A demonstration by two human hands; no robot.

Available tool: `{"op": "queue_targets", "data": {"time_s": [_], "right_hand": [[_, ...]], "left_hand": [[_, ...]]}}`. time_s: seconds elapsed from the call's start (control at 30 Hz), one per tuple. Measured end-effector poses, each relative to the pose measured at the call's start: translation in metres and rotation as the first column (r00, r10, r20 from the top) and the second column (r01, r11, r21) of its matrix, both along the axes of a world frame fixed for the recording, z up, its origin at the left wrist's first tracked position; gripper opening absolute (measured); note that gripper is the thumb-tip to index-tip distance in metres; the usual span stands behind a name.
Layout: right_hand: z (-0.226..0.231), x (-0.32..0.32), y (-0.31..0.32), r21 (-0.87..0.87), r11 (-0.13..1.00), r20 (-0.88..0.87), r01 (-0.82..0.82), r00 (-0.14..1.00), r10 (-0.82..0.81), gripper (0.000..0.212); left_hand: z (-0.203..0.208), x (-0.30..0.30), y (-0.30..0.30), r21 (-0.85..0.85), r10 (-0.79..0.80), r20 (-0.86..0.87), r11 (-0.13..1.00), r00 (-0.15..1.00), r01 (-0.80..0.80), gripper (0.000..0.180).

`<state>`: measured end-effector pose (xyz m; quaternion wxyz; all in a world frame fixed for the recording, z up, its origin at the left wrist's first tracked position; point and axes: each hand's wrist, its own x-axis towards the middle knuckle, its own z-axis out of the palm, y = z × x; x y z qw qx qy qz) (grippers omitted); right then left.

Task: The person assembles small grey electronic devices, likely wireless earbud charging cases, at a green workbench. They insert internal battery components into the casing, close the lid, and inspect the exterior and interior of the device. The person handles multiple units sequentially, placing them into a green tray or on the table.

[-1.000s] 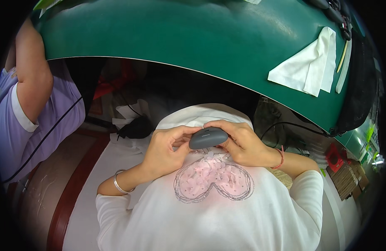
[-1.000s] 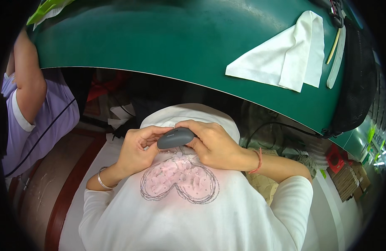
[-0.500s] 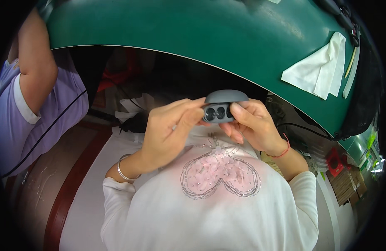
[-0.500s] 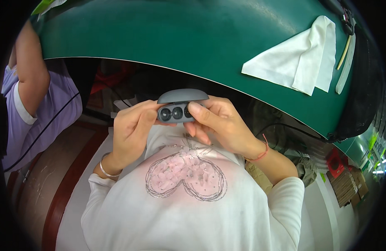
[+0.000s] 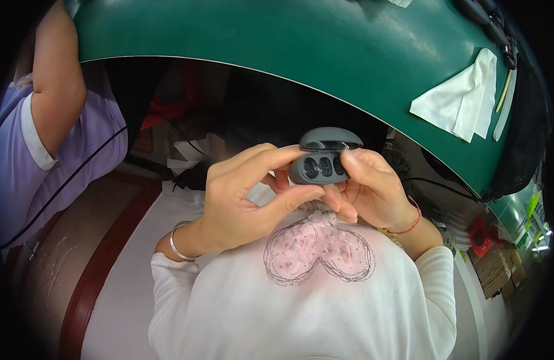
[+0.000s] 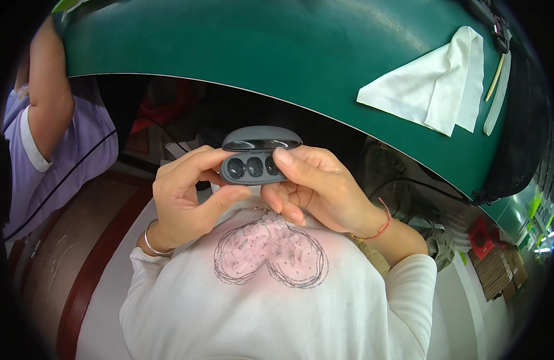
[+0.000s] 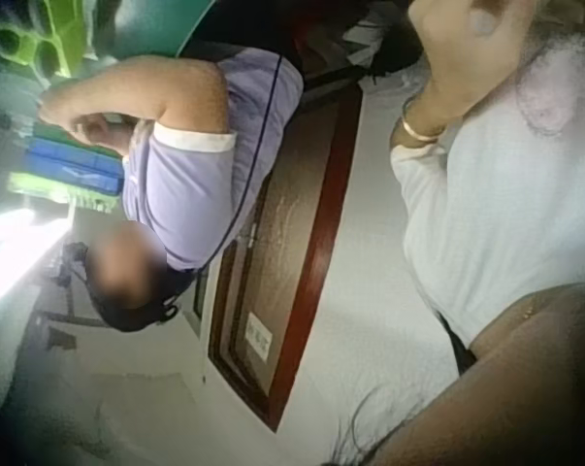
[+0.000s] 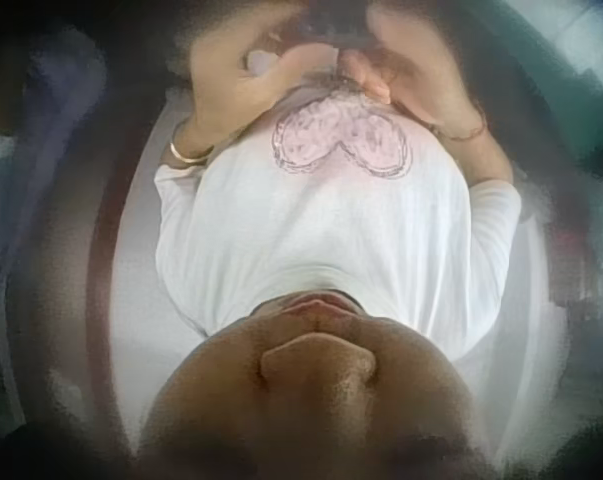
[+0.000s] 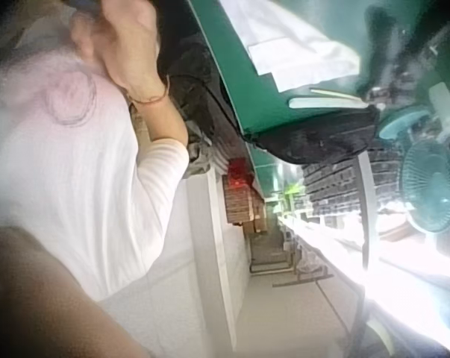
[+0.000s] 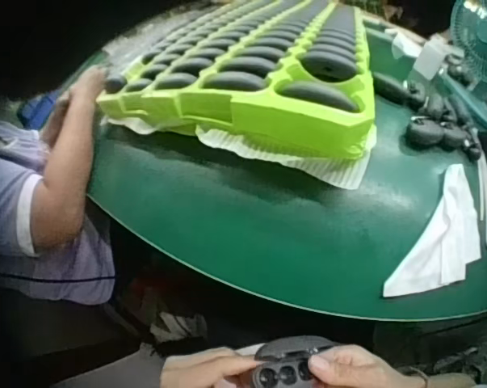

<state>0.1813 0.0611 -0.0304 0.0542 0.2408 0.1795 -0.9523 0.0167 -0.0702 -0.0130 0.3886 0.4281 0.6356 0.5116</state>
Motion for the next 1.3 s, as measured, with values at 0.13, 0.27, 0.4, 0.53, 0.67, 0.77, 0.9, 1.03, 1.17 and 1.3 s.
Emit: {"op": "queue_targets", "data": {"time_s": [0.13, 0.27, 0.4, 0.53, 0.67, 0.77, 0.9, 1.03, 1.17, 1.3], "right_hand": [[0.008, -0.001, -0.011, 0.425, 0.905, 0.058, 0.006, 0.998, -0.034, 0.033], [0.012, -0.007, -0.008, 0.4, 0.916, 0.047, 0.02, 0.998, -0.042, 0.042], [0.001, -0.002, -0.007, 0.288, 0.95, -0.144, 0.122, 0.986, -0.083, 0.047], [0.0, -0.003, -0.006, 0.497, 0.852, -0.133, 0.166, 0.985, -0.114, 0.04], [0.006, 0.001, -0.002, 0.687, 0.707, -0.097, 0.169, 0.985, -0.141, 0.038], [0.009, 0.0, 0.012, 0.847, 0.498, -0.181, 0.185, 0.982, -0.057, 0.037], [0.01, -0.004, 0.02, 0.889, 0.404, -0.206, 0.217, 0.976, -0.07, 0.041], [0.014, 0.002, 0.02, 0.852, 0.467, -0.154, 0.235, 0.966, -0.206, 0.043], [0.026, 0.003, 0.02, 0.883, 0.385, -0.166, 0.268, 0.947, -0.276, 0.04], [0.025, 0.006, 0.024, 0.868, 0.374, -0.223, 0.328, 0.928, -0.299, 0.035]], "left_hand": [[-0.007, 0.0, -0.001, 0.03, 0.03, -0.007, 0.999, 1.0, -0.03, 0.035], [-0.015, -0.005, 0.0, 0.132, 0.054, -0.086, 0.99, 0.995, -0.042, 0.031], [-0.016, -0.004, 0.002, 0.139, 0.084, -0.004, 0.987, 0.996, -0.083, 0.031], [-0.017, -0.003, 0.008, 0.152, 0.096, -0.078, 0.985, 0.992, -0.084, 0.03], [-0.007, -0.006, 0.017, 0.158, 0.052, -0.143, 0.987, 0.988, -0.029, 0.031], [-0.002, 0.0, 0.023, 0.1, 0.064, 0.113, 0.992, 0.992, -0.075, 0.053], [-0.001, 0.003, 0.026, 0.059, 0.013, 0.405, 0.997, 0.914, -0.04, 0.065], [0.003, 0.014, 0.039, 0.117, 0.07, 0.433, 0.984, 0.899, -0.133, 0.066], [0.009, 0.018, 0.045, 0.178, 0.032, 0.366, 0.978, 0.93, -0.104, 0.067], [0.018, 0.019, 0.056, 0.266, 0.021, 0.242, 0.96, 0.97, -0.087, 0.066]]}}
